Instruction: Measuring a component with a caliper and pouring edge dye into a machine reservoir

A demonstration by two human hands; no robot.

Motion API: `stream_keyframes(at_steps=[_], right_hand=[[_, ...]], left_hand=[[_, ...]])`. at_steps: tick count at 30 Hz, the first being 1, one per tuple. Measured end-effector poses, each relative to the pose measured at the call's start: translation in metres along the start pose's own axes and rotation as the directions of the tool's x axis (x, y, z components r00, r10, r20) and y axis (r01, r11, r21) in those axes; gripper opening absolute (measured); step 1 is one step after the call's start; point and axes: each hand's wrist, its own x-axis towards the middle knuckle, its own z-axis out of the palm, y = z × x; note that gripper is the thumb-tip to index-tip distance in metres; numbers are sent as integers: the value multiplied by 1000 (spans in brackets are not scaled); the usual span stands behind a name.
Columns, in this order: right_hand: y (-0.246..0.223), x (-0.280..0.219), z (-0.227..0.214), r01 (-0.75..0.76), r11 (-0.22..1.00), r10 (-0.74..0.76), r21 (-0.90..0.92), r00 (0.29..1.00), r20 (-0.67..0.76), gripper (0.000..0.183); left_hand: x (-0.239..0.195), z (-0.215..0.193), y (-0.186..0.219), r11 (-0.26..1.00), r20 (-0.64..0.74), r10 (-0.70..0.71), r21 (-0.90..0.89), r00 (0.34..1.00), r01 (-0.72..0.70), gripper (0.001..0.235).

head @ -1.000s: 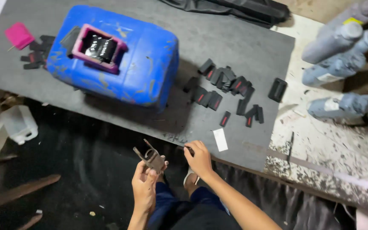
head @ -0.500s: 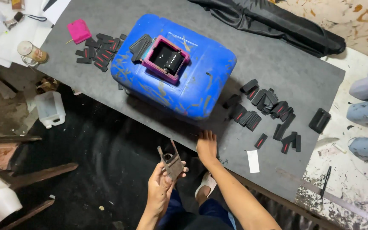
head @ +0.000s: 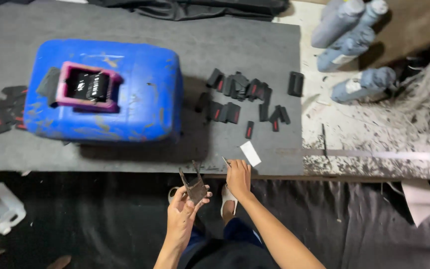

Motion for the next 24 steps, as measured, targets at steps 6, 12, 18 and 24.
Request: stream_keyframes(at_steps=[6,12,18,24], right_hand=[[35,9,-24,-84,978,96,193,994,-54,25],[109,-20,-87,-205,950,253,237,948,-194,17],[230,-41,-108,-350,935,355,64,931,-84,22],[267,-13,-129,-220,964,231,-149,971,62,40]], left_hand=[[8,52,-46,986,104,-154,79,983,146,65],[23,110,-98,993,243,-110,-7,964,115,58],[22,142,-123,989,222,-143,15,964,144,54],[20,145,-138,992,173,-126,19,977,125,52]])
